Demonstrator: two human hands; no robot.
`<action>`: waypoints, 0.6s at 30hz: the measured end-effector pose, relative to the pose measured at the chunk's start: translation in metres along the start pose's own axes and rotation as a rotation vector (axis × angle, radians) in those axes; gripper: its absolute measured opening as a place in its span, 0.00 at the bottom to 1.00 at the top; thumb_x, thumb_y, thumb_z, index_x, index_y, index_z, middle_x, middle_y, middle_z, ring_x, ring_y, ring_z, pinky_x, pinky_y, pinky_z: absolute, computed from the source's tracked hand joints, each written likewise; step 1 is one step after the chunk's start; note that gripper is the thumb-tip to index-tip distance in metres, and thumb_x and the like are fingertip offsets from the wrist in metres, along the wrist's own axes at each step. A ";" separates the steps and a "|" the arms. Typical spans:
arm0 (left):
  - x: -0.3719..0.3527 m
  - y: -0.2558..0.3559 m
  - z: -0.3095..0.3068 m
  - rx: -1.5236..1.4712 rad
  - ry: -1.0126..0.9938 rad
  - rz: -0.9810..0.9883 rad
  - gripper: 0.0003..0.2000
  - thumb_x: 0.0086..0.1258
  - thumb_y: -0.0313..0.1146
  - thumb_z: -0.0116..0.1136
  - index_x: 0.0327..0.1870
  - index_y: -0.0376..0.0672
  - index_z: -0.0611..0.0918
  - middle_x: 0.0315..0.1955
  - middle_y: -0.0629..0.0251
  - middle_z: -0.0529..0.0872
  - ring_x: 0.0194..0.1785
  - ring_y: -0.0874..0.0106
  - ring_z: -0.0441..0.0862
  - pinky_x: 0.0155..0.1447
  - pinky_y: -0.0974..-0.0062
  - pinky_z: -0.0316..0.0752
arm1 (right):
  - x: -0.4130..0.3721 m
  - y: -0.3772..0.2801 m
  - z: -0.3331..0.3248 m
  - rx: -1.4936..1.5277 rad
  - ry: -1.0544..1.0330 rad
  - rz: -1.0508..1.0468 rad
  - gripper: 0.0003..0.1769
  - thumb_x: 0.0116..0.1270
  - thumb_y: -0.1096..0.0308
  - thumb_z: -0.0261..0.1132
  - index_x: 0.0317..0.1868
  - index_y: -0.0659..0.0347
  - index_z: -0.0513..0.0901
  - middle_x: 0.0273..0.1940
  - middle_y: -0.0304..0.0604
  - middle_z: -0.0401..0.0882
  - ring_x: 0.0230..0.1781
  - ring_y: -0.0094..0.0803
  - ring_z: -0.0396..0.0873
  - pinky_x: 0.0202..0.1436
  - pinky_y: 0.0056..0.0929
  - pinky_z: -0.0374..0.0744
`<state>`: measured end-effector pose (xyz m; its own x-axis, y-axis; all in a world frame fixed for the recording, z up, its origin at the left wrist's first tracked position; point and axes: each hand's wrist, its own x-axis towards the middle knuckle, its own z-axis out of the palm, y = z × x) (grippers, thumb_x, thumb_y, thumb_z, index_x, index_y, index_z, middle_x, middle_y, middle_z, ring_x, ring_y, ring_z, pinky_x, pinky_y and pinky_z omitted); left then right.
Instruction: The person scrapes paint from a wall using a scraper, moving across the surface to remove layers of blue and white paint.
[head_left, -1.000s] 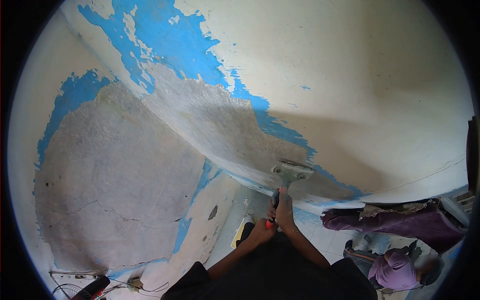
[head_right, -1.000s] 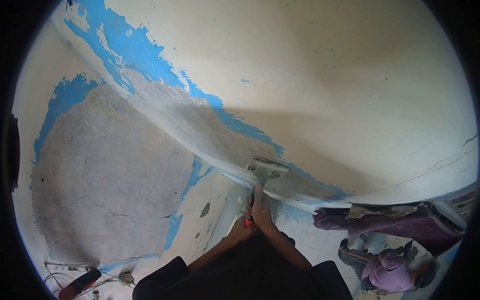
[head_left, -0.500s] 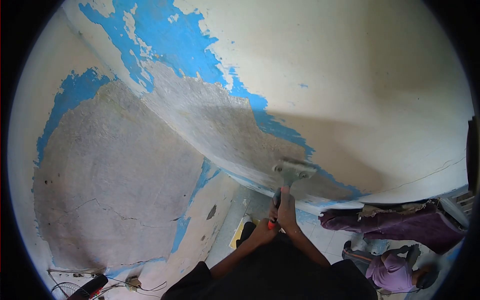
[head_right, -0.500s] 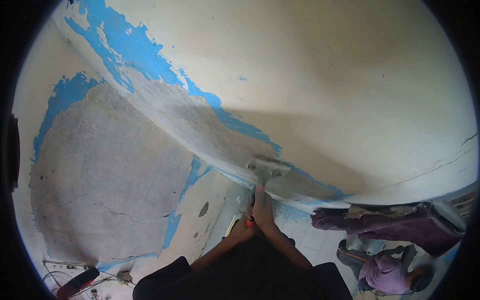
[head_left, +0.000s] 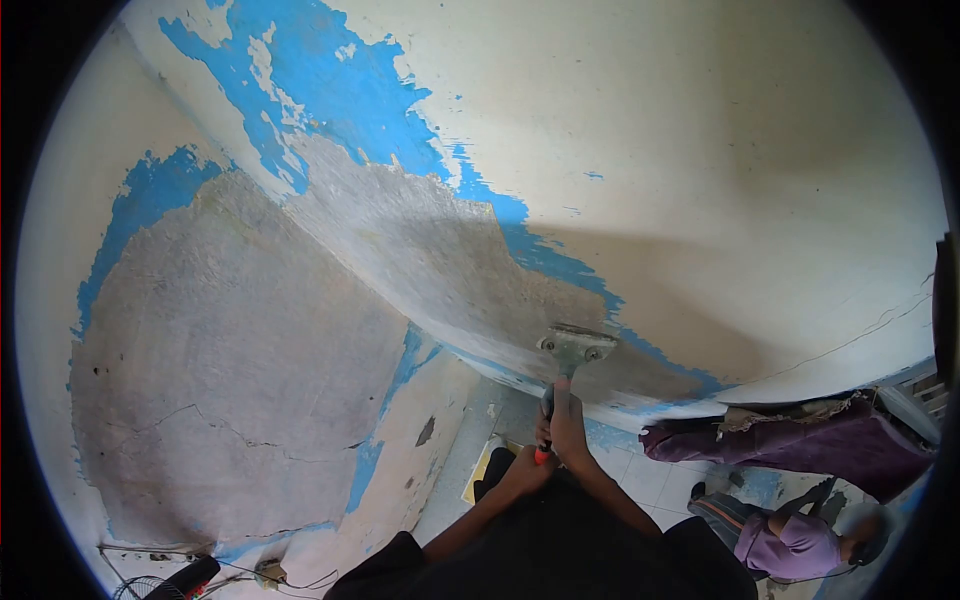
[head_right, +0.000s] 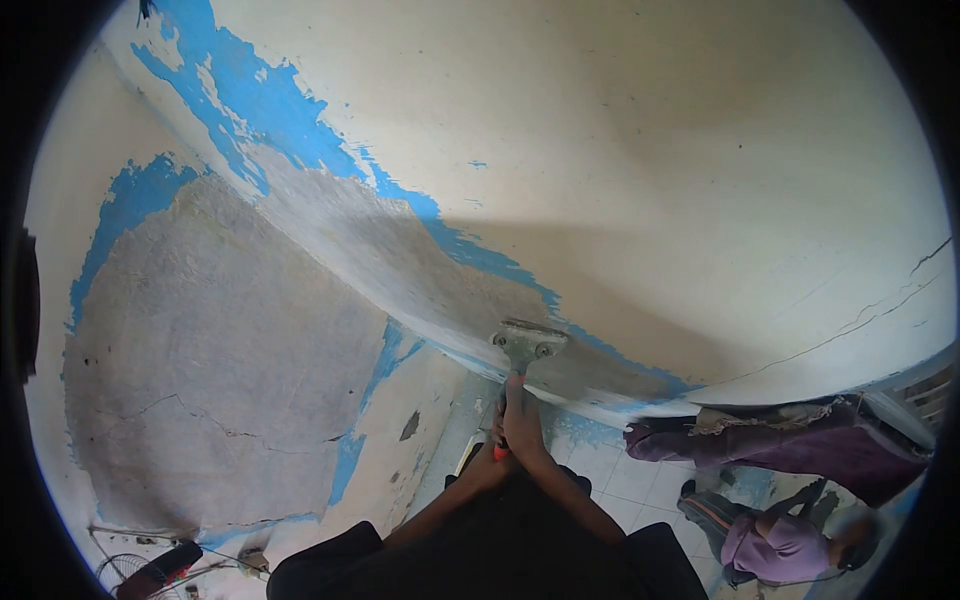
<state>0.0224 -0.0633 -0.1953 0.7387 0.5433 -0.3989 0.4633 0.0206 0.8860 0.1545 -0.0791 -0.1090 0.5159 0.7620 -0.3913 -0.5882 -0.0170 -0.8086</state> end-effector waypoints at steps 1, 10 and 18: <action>0.002 -0.005 0.000 0.001 -0.007 0.007 0.19 0.64 0.43 0.56 0.32 0.30 0.80 0.25 0.50 0.84 0.34 0.63 0.84 0.41 0.63 0.74 | -0.001 -0.003 0.002 -0.006 0.003 0.004 0.32 0.75 0.38 0.46 0.23 0.56 0.63 0.13 0.34 0.59 0.09 0.22 0.60 0.12 0.24 0.61; 0.001 -0.002 -0.002 -0.015 -0.007 -0.032 0.17 0.64 0.41 0.56 0.31 0.30 0.80 0.24 0.51 0.83 0.31 0.65 0.82 0.38 0.64 0.73 | -0.001 -0.002 0.003 -0.046 0.007 0.002 0.32 0.75 0.37 0.44 0.23 0.56 0.63 0.13 0.34 0.59 0.09 0.22 0.59 0.12 0.25 0.62; -0.003 0.021 -0.007 -0.028 -0.028 -0.050 0.17 0.64 0.41 0.56 0.30 0.30 0.80 0.22 0.52 0.83 0.29 0.67 0.81 0.36 0.63 0.72 | -0.003 -0.006 0.006 -0.038 -0.017 -0.032 0.32 0.75 0.38 0.44 0.23 0.56 0.62 0.13 0.34 0.58 0.09 0.22 0.59 0.13 0.24 0.62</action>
<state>0.0260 -0.0587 -0.1741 0.7284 0.5177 -0.4487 0.4863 0.0707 0.8709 0.1529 -0.0777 -0.1007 0.5236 0.7733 -0.3576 -0.5475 -0.0162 -0.8367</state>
